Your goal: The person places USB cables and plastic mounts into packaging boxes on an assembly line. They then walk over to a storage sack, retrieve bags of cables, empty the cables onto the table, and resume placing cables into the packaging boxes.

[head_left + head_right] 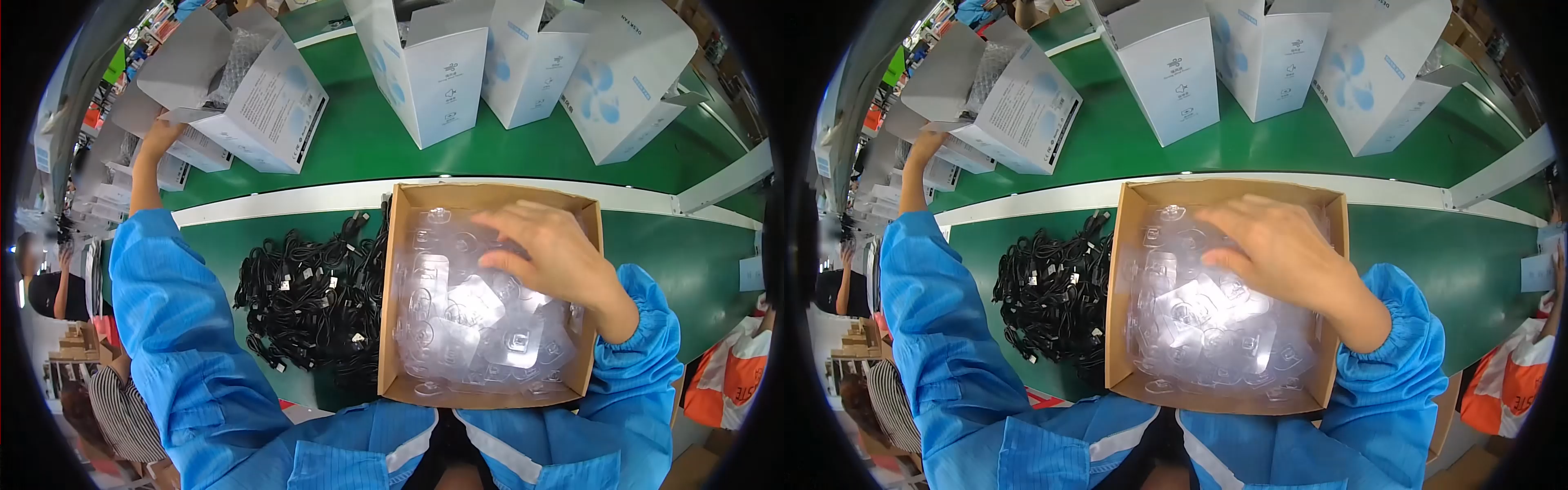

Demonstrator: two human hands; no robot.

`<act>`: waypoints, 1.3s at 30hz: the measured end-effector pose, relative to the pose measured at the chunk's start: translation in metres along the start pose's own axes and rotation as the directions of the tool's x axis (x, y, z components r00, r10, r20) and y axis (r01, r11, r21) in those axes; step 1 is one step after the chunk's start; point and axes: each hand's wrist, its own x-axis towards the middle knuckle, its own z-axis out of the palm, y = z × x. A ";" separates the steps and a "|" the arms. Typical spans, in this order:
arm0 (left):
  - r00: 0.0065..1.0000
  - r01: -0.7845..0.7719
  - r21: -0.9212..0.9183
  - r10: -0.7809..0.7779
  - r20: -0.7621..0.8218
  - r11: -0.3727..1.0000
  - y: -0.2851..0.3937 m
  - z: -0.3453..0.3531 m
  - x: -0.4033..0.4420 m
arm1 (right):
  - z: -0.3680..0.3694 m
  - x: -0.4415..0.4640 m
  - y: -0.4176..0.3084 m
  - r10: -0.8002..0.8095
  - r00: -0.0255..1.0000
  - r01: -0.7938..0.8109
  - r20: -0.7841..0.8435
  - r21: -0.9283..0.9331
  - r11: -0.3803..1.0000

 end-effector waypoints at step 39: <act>0.882 0.186 -0.982 0.439 0.173 0.013 0.351 0.026 -0.212 | 0.018 0.030 -0.036 0.156 0.970 -0.241 0.185 0.680 0.693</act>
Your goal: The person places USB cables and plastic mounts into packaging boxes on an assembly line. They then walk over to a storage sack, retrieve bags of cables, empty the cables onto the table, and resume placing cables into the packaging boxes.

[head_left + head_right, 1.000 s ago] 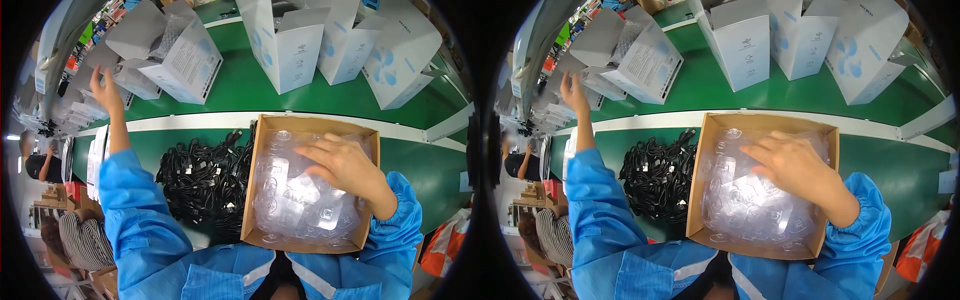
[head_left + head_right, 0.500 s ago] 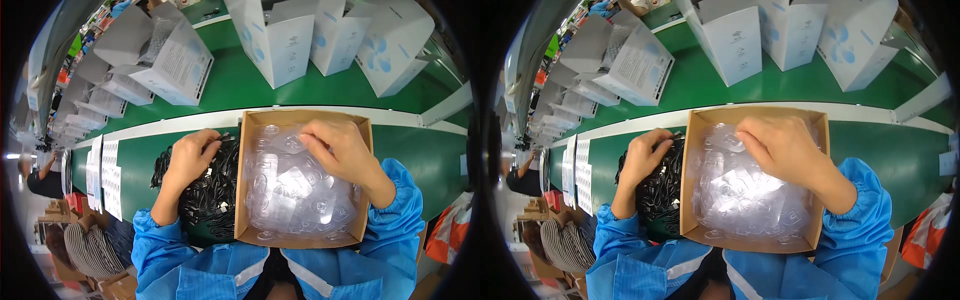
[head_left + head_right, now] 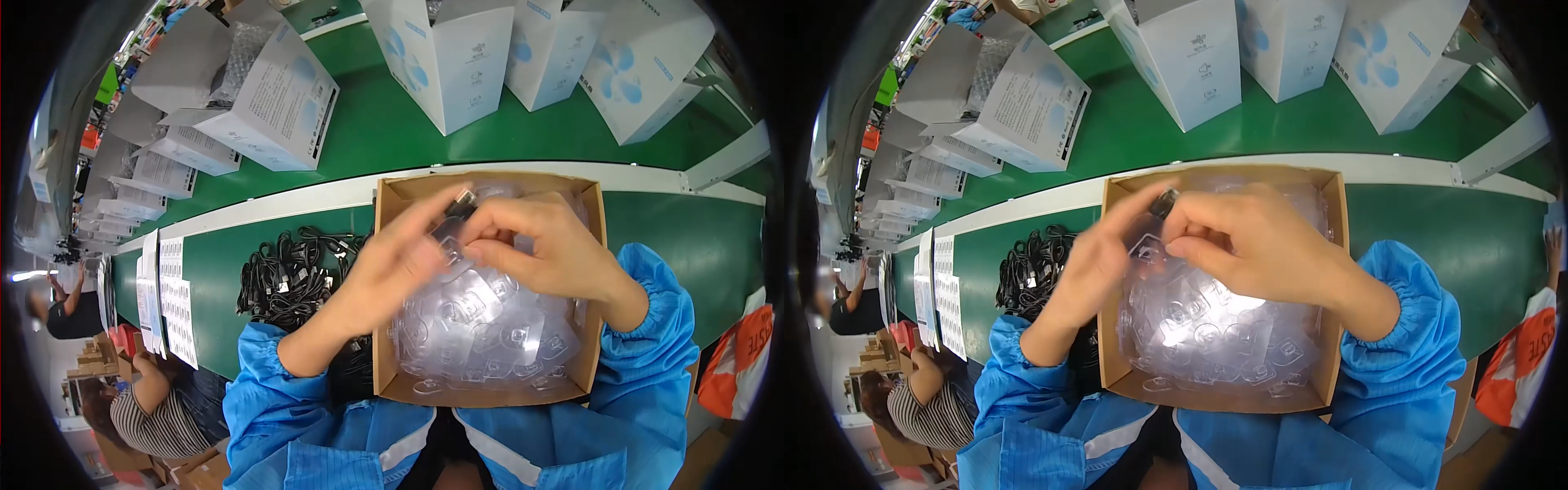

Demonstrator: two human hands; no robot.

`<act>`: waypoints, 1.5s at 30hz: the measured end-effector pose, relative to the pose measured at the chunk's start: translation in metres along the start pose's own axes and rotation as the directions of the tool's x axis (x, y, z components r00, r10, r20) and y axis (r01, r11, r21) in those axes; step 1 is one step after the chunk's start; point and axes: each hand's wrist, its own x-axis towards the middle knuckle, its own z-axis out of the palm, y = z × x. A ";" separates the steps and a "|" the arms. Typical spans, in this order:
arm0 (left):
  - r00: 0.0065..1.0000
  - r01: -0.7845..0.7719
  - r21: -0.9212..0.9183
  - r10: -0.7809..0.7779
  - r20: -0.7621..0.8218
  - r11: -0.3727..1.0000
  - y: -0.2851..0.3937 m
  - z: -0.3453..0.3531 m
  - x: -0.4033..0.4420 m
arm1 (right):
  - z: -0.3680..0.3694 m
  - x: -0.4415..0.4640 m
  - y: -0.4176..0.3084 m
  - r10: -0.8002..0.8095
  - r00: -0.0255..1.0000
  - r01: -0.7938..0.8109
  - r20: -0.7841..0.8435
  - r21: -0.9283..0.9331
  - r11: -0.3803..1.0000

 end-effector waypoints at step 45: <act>0.986 -0.121 -0.123 0.104 -0.132 0.985 -0.004 -0.049 -0.028 | 0.033 0.037 0.008 -0.169 0.978 0.208 0.122 -0.566 0.798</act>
